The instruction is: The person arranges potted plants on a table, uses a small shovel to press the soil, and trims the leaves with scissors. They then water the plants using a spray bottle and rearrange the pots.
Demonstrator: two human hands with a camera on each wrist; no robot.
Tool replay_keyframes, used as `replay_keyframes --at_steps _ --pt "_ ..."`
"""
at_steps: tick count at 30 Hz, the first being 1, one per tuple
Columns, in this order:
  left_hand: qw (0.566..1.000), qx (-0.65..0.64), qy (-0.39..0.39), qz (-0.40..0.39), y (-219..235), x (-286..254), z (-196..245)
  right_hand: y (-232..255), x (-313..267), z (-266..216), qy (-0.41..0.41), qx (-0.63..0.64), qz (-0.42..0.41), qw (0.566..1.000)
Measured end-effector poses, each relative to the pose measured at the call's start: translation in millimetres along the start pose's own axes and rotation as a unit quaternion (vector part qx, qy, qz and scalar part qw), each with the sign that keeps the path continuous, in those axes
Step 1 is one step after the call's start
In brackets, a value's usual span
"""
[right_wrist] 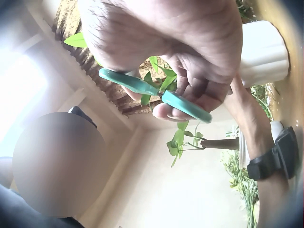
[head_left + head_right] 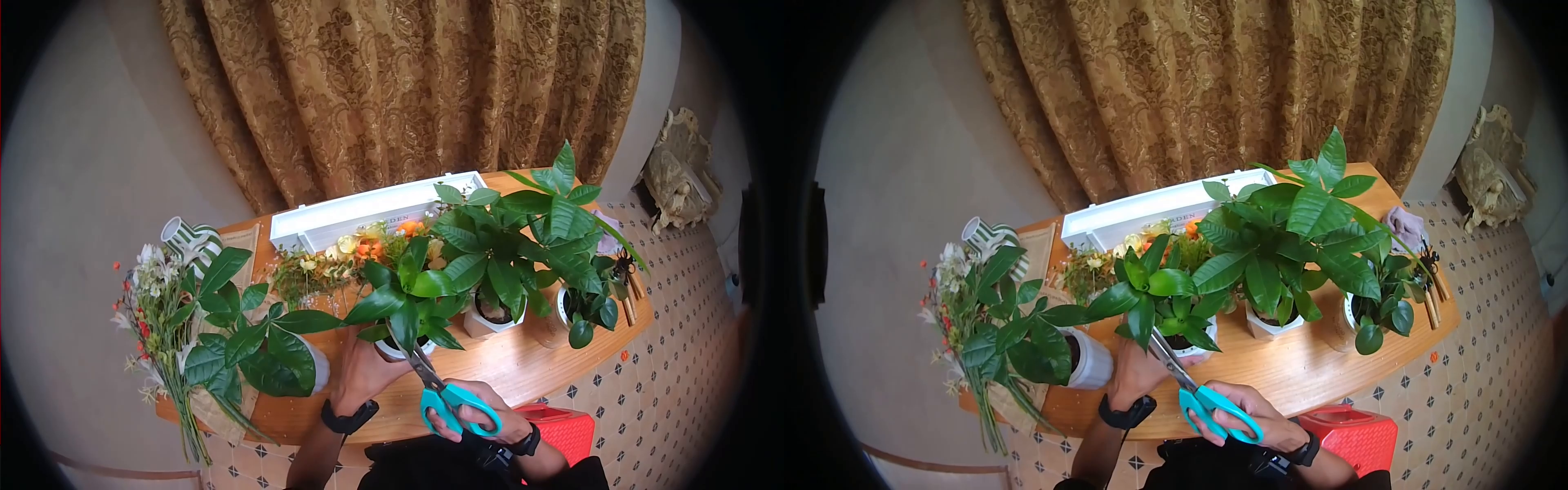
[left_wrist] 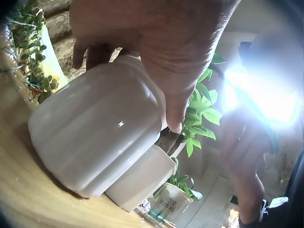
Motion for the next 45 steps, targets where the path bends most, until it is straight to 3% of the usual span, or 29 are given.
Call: replay_keyframes --at_steps 1,4,7,13,16,24,31,37,41,45 --pt "0.999 -0.003 0.037 -0.022 -2 -3 -6 1 0 0 0.009 0.001 -0.02 1.0" --pt "1.0 -0.01 0.004 -0.017 -3 -5 -13 1 0 0 0.02 0.004 -0.042 0.999" --pt "0.998 -0.037 0.03 -0.033 -5 -8 -24 2 -5 0 0.005 -0.001 -0.044 0.999" --pt "0.987 -0.161 0.014 -0.02 4 -1 3 7 -7 6 -0.035 -0.052 -0.089 0.994" --pt "0.99 -0.123 0.023 -0.061 1 -1 -2 16 -1 16 -0.04 -0.031 -0.077 0.996" --pt "0.987 -0.139 0.037 -0.07 1 -4 -4 13 9 14 -0.057 -0.031 -0.004 0.998" --pt "0.987 -0.145 0.042 -0.056 1 -3 -5 22 9 21 -0.068 -0.022 -0.004 0.997" --pt "0.998 -0.051 0.03 -0.013 -4 -7 -20 23 4 19 -0.05 -0.035 -0.064 0.996" --pt "0.998 -0.022 0.036 -0.037 -16 -7 -48 13 -8 5 -0.066 -0.057 -0.11 0.99" --pt "0.999 -0.025 0.033 -0.018 -9 -4 -28 10 -13 -6 -0.046 -0.033 -0.135 0.989"
Point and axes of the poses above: each hand's wrist, its own x-axis towards the middle knuckle, its own y-axis out of the back of the hand, z = x × y, the point moved 3 cm from there along x, towards the middle knuckle
